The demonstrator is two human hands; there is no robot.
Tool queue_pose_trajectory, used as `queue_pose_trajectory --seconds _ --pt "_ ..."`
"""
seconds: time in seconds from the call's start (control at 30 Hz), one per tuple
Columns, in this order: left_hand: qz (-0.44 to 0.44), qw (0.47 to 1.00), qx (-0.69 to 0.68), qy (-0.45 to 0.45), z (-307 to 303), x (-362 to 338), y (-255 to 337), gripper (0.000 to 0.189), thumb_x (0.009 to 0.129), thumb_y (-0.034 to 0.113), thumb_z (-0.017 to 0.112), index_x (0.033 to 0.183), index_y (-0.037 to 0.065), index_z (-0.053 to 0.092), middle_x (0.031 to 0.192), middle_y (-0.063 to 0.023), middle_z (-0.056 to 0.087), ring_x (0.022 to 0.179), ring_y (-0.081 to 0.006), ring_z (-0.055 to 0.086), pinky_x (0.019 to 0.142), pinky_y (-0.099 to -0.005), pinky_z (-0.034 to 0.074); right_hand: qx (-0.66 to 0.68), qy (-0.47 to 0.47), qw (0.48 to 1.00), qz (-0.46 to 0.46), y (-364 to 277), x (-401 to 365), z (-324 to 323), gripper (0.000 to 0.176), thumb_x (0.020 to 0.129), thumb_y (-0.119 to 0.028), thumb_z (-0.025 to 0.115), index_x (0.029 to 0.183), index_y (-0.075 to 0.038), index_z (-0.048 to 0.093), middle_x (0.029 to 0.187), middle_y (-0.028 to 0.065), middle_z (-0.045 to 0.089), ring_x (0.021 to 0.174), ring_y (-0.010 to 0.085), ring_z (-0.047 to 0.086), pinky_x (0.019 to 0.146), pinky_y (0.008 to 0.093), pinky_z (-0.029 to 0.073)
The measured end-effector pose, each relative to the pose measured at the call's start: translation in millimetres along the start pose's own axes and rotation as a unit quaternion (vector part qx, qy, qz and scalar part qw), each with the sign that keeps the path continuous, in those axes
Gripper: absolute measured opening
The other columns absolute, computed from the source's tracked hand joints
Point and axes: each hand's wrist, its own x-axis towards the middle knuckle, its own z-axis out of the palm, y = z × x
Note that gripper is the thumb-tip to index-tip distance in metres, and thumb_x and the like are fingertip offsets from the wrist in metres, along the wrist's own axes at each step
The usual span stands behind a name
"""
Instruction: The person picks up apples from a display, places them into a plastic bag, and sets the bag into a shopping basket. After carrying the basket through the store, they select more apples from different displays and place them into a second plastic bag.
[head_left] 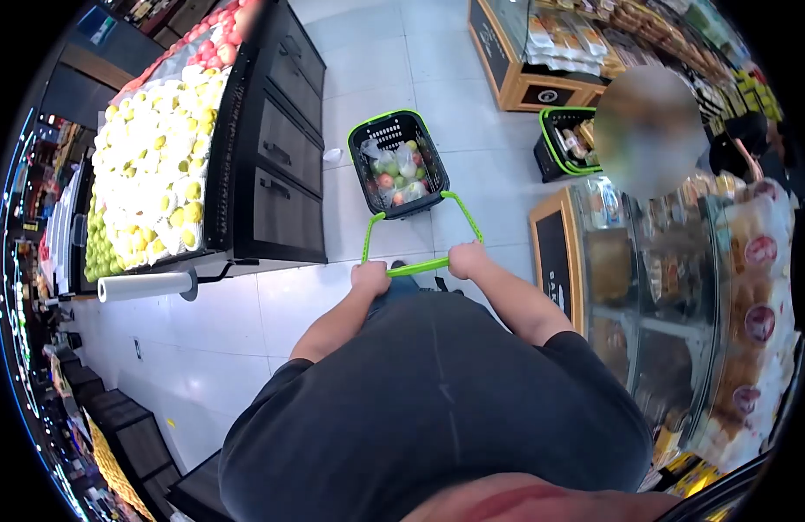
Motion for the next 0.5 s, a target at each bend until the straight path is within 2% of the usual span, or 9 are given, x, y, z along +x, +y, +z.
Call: queue_pose_trajectory --seconds 0.07,0.1,0.17,0.3,0.4,0.5 --pt "-0.069 0.997 -0.032 0.0 -17.0 18.2 -1.3 0.03 0.086 0.025 0.06 0.112 0.014 0.07 0.114 -0.0116 0.071 0.109 -0.0295 0.066 0.096 -0.0449 0.047 0.001 0.011 1.0 -0.014 7.0 24.4 -16.6 0.025 0.085 -0.019 0.058 0.102 -0.01 0.074 0.107 0.0108 0.074 0.104 0.0278 0.069 0.099 0.0495 0.042" --pt "-0.071 0.997 -0.034 0.001 -24.6 27.5 -4.8 0.03 0.086 0.025 0.06 0.112 0.014 0.07 0.114 -0.0116 0.071 0.109 -0.0295 0.066 0.096 -0.0449 0.047 0.007 -0.002 1.0 -0.018 8.5 36.3 -24.3 0.027 0.085 -0.022 0.057 0.101 -0.01 0.074 0.105 0.0127 0.073 0.103 0.0297 0.069 0.101 0.0512 0.041" --pt "-0.066 0.998 -0.013 -0.006 -36.7 50.0 -16.5 0.031 0.087 0.024 0.061 0.115 0.014 0.069 0.116 -0.0116 0.069 0.113 -0.0291 0.064 0.097 -0.0474 0.047 0.006 0.004 1.0 -0.024 12.3 60.8 -34.2 0.029 0.084 -0.027 0.057 0.1 -0.01 0.074 0.103 0.0139 0.073 0.101 0.0314 0.069 0.103 0.0541 0.039" --pt "-0.046 0.998 -0.048 -0.004 -55.4 85.8 -36.4 0.03 0.086 0.024 0.062 0.113 0.015 0.069 0.115 -0.0112 0.069 0.117 -0.0265 0.06 0.097 -0.0485 0.047 0.017 -0.041 0.999 -0.031 21.8 103.2 -46.5 0.029 0.081 -0.028 0.06 0.1 -0.011 0.074 0.1 0.0131 0.073 0.098 0.0318 0.069 0.102 0.0548 0.04" --pt "-0.016 0.999 -0.048 0.0 -90.9 134.7 -58.3 0.029 0.085 0.024 0.063 0.112 0.014 0.07 0.115 -0.0105 0.069 0.116 -0.0265 0.06 0.097 -0.0483 0.047 0.023 -0.015 0.999 -0.019 35.8 149.1 -79.5 0.029 0.081 -0.029 0.059 0.099 -0.011 0.073 0.099 0.013 0.073 0.099 0.0315 0.069 0.1 0.0543 0.042" --pt "0.004 0.997 -0.037 -0.065 -124.9 167.7 -91.7 0.031 0.086 0.027 0.063 0.113 0.014 0.07 0.116 -0.011 0.069 0.117 -0.028 0.061 0.098 -0.0478 0.049 -0.002 -0.065 0.998 -0.006 21.7 185.4 -120.0 0.028 0.082 -0.03 0.059 0.099 -0.011 0.073 0.101 0.0128 0.073 0.101 0.0316 0.068 0.097 0.0534 0.043"
